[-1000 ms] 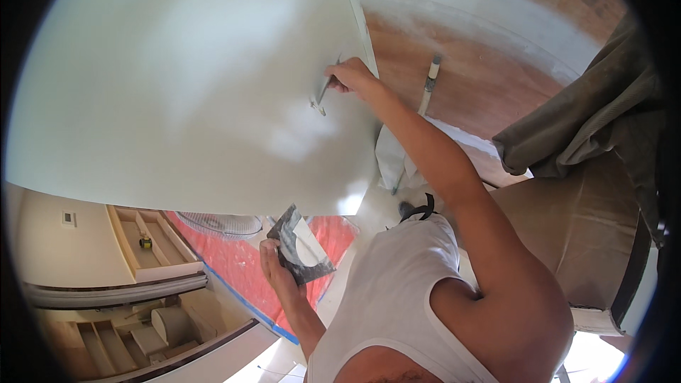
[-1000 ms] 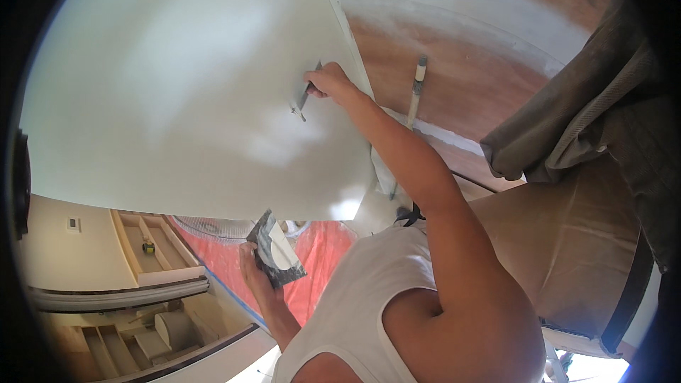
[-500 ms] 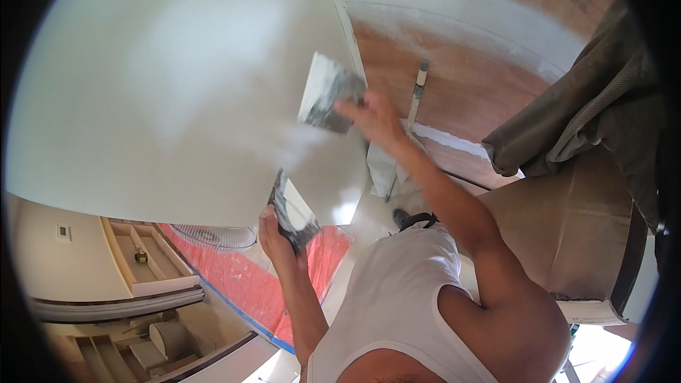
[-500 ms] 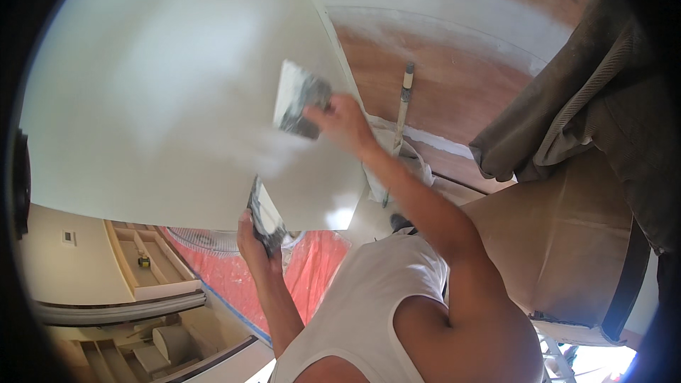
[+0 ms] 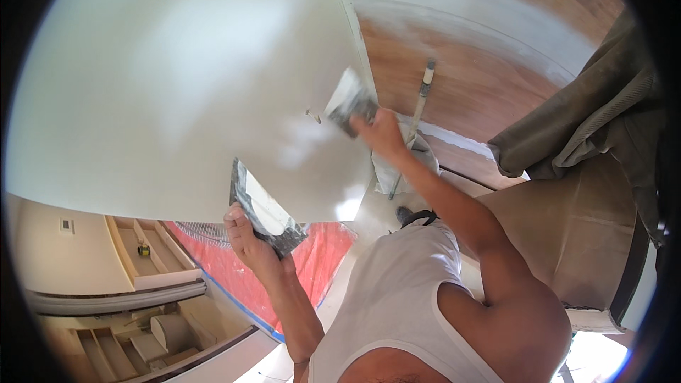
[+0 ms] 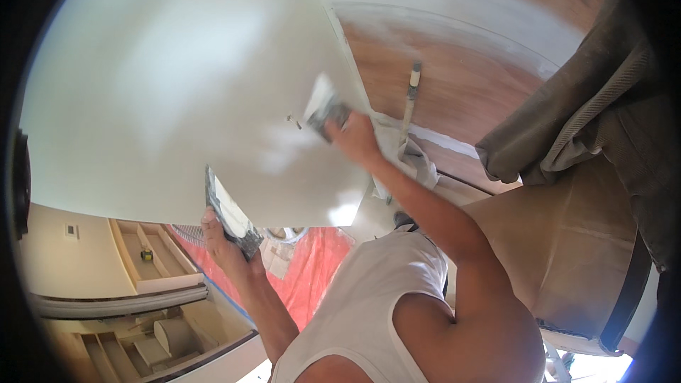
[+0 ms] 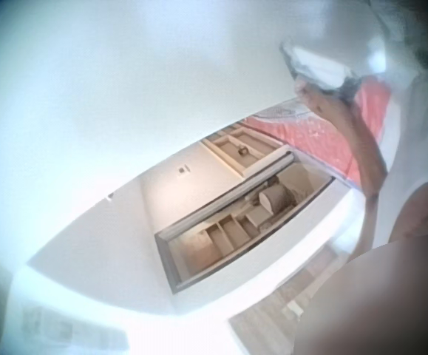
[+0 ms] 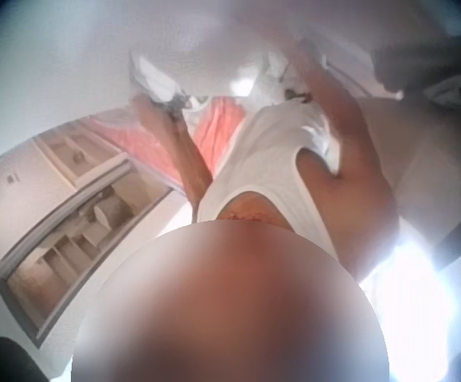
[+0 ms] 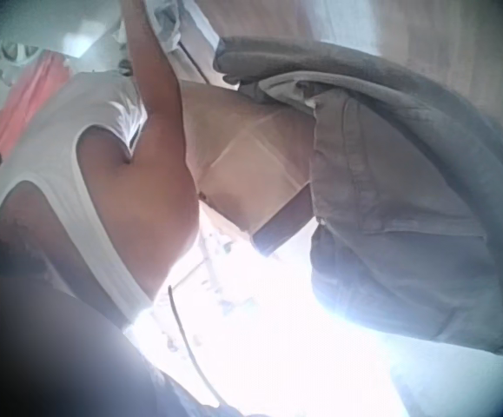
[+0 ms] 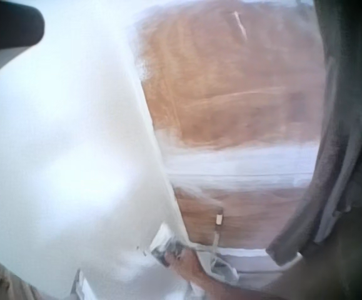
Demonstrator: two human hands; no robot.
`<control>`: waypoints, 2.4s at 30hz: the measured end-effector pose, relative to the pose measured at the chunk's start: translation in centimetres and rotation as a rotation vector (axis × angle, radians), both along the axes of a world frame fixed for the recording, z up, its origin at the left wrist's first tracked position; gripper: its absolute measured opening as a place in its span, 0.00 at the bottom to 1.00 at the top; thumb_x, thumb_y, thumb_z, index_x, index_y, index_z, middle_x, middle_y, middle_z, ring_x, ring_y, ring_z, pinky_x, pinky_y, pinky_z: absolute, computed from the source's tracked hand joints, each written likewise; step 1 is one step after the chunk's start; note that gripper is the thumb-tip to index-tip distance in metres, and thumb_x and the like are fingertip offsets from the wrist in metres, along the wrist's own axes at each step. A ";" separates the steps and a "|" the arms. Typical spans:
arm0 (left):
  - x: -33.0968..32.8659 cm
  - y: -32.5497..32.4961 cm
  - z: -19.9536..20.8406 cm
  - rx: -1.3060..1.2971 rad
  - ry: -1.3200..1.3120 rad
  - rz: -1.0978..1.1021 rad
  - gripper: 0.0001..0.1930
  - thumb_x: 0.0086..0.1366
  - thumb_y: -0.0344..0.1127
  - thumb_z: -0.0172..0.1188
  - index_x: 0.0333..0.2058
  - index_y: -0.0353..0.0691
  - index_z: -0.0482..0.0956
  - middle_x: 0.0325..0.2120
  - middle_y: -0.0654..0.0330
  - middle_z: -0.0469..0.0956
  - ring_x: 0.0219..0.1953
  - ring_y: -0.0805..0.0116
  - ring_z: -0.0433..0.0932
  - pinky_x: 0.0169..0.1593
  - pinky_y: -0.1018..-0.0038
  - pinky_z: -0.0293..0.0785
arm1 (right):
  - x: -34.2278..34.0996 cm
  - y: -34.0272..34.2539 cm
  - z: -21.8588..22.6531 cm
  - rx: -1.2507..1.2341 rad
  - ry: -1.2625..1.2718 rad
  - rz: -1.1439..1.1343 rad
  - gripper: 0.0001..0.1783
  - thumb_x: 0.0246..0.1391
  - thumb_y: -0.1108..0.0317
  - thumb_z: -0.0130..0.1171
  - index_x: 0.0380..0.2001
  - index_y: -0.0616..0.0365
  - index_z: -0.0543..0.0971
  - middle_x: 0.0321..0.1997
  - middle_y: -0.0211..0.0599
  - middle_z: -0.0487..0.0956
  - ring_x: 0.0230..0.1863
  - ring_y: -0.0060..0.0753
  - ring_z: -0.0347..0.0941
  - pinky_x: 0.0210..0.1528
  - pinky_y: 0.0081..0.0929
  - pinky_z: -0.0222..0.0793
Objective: The person applies wall compound to a wall using a trowel and hawk, smoothing the surface. They walk around the room, reload the hawk from a bucket, and continue applying compound to different wall sections.
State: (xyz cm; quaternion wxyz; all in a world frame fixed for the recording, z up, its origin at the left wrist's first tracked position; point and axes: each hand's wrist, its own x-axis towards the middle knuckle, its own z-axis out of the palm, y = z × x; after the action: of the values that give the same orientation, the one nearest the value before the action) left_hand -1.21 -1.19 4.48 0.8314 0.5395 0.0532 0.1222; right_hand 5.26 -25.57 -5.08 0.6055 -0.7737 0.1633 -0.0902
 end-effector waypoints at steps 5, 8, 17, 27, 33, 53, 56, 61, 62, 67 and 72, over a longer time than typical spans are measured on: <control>-0.5 2.2 -0.8 -0.011 0.028 -0.026 0.09 0.72 0.37 0.48 0.44 0.38 0.69 0.42 0.57 0.75 0.44 0.67 0.78 0.46 0.68 0.79 | 10.4 -6.7 -6.5 0.770 0.042 -0.100 0.09 0.50 0.65 0.60 0.31 0.58 0.76 0.28 0.32 0.75 0.28 0.23 0.71 0.20 0.22 0.63; -1.1 2.9 -1.1 -0.032 0.063 0.022 0.11 0.71 0.37 0.48 0.46 0.36 0.69 0.43 0.56 0.75 0.44 0.66 0.78 0.46 0.68 0.79 | 12.8 -7.2 -5.9 0.579 0.159 -0.078 0.06 0.50 0.67 0.59 0.29 0.56 0.75 0.28 0.31 0.75 0.26 0.22 0.69 0.19 0.17 0.61; -2.5 4.2 -2.6 -0.040 0.151 0.063 0.14 0.71 0.37 0.49 0.49 0.35 0.70 0.44 0.55 0.75 0.43 0.66 0.78 0.43 0.70 0.79 | 18.0 -8.0 -1.7 0.446 0.230 0.168 0.11 0.52 0.66 0.59 0.31 0.64 0.75 0.29 0.40 0.81 0.20 0.17 0.71 0.18 0.14 0.59; -2.2 3.3 -2.4 -0.019 0.144 -0.021 0.18 0.70 0.39 0.48 0.52 0.32 0.71 0.43 0.58 0.77 0.44 0.68 0.77 0.45 0.69 0.77 | 13.9 -8.0 4.3 0.532 0.008 0.106 0.10 0.55 0.63 0.57 0.32 0.59 0.73 0.26 0.33 0.76 0.24 0.19 0.71 0.19 0.16 0.61; -3.0 5.1 -4.2 -0.102 0.222 -0.017 0.12 0.68 0.42 0.50 0.40 0.41 0.75 0.35 0.64 0.77 0.34 0.75 0.77 0.35 0.77 0.75 | 10.7 -11.0 -3.9 0.616 0.087 -0.058 0.07 0.53 0.65 0.57 0.27 0.56 0.72 0.24 0.29 0.70 0.22 0.18 0.63 0.16 0.16 0.53; -4.5 5.1 -5.4 -0.175 0.369 0.199 0.08 0.66 0.41 0.53 0.33 0.45 0.75 0.20 0.66 0.77 0.15 0.80 0.74 0.14 0.84 0.69 | 20.0 -12.1 2.6 0.366 0.078 0.080 0.09 0.50 0.68 0.59 0.32 0.63 0.77 0.23 0.39 0.79 0.16 0.15 0.67 0.14 0.16 0.53; -4.4 5.0 -5.4 -0.148 0.366 0.195 0.09 0.66 0.42 0.52 0.34 0.44 0.75 0.20 0.66 0.77 0.15 0.80 0.74 0.16 0.84 0.70 | 17.9 -10.9 3.0 0.412 0.023 0.047 0.08 0.52 0.67 0.58 0.29 0.61 0.77 0.21 0.33 0.75 0.15 0.15 0.62 0.15 0.15 0.56; -4.2 5.5 -6.3 -0.150 0.347 0.124 0.11 0.67 0.43 0.51 0.35 0.43 0.75 0.21 0.66 0.77 0.17 0.79 0.74 0.18 0.83 0.72 | 10.7 -9.0 -2.7 0.500 0.012 -0.056 0.08 0.49 0.67 0.59 0.26 0.61 0.75 0.20 0.32 0.71 0.18 0.21 0.65 0.17 0.19 0.58; -4.3 5.5 -6.3 -0.149 0.357 0.133 0.11 0.67 0.43 0.51 0.35 0.44 0.75 0.21 0.66 0.77 0.17 0.79 0.75 0.18 0.83 0.72 | 9.9 -8.1 -4.3 0.539 0.027 -0.076 0.08 0.49 0.67 0.59 0.25 0.61 0.75 0.20 0.32 0.72 0.18 0.21 0.65 0.17 0.20 0.58; -4.7 5.4 -6.3 -0.152 0.348 0.134 0.10 0.67 0.44 0.51 0.35 0.45 0.75 0.20 0.65 0.77 0.17 0.79 0.75 0.18 0.83 0.72 | 9.1 -5.5 -8.3 0.553 0.106 -0.010 0.08 0.48 0.67 0.59 0.25 0.62 0.76 0.20 0.34 0.73 0.17 0.22 0.63 0.17 0.20 0.57; -5.2 6.3 -6.2 -0.148 0.355 0.161 0.10 0.68 0.43 0.50 0.35 0.45 0.75 0.20 0.64 0.77 0.15 0.78 0.75 0.16 0.83 0.72 | 10.0 -4.7 -6.7 0.432 0.130 -0.007 0.10 0.48 0.67 0.59 0.26 0.64 0.76 0.22 0.35 0.74 0.20 0.22 0.67 0.17 0.20 0.57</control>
State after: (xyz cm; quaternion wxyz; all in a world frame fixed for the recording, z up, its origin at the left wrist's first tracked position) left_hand -6.42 5.08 -1.71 0.8340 0.4840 0.2503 0.0870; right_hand 15.25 -30.31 -11.75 0.7450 -0.6296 0.2201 -0.0052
